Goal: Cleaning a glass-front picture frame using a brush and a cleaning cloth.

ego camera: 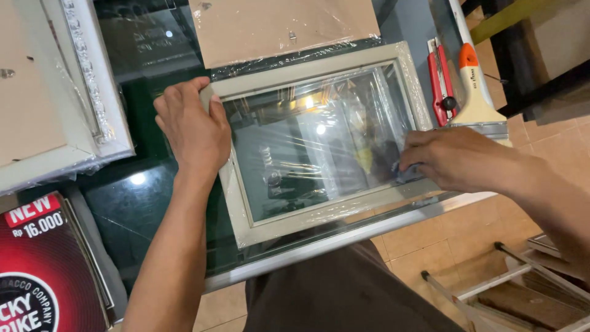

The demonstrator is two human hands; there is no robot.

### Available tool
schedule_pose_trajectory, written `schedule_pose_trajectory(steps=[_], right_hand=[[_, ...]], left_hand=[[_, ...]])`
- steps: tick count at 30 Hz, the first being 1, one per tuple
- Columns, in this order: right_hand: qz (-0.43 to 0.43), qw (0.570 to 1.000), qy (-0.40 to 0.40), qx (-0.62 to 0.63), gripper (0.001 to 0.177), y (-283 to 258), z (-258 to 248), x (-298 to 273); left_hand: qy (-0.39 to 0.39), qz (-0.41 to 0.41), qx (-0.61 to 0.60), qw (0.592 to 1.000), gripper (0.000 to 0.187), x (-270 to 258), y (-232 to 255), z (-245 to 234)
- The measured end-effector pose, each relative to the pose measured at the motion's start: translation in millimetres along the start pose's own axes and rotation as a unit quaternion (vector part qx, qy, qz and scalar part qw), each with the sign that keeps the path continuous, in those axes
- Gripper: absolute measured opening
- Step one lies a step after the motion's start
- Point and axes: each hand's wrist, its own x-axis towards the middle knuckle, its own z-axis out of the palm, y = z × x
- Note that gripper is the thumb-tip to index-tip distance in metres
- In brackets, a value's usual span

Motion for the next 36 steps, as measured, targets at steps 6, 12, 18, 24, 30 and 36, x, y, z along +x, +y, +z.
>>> schedule_pose_trajectory(steps=[6, 12, 18, 24, 30, 36], right_hand=[[-0.203, 0.979, 0.021, -0.004, 0.036, -103.1, -13.8, 62.6], [-0.322, 0.936, 0.122, 0.075, 0.033, -186.9, -4.3, 123.6], [-0.196, 0.969, 0.040, 0.142, 0.031, -99.1, -32.6, 68.3], [-0.031, 0.997, 0.037, 0.055, 0.020, 40.8, -8.2, 19.1], [-0.217, 0.970, 0.092, 0.052, 0.024, -64.0, -23.3, 88.7], [-0.394, 0.898, 0.166, 0.100, 0.027, -163.5, -11.5, 161.8]], left_hand=[[0.001, -0.039, -0.031, 0.999, 0.027, -1.3, -9.8, 11.2], [-0.035, -0.050, -0.010, 0.998, 0.028, -0.1, -8.3, 7.0], [-0.017, -0.033, -0.039, 0.999, 0.026, -1.3, -13.2, 8.9], [-0.003, -0.022, -0.036, 0.999, 0.025, -2.2, -11.3, 10.1], [-0.016, -0.040, -0.029, 0.999, 0.025, -1.7, -7.6, 9.8], [-0.056, -0.055, -0.036, 0.996, 0.027, 1.7, -14.4, 10.0]])
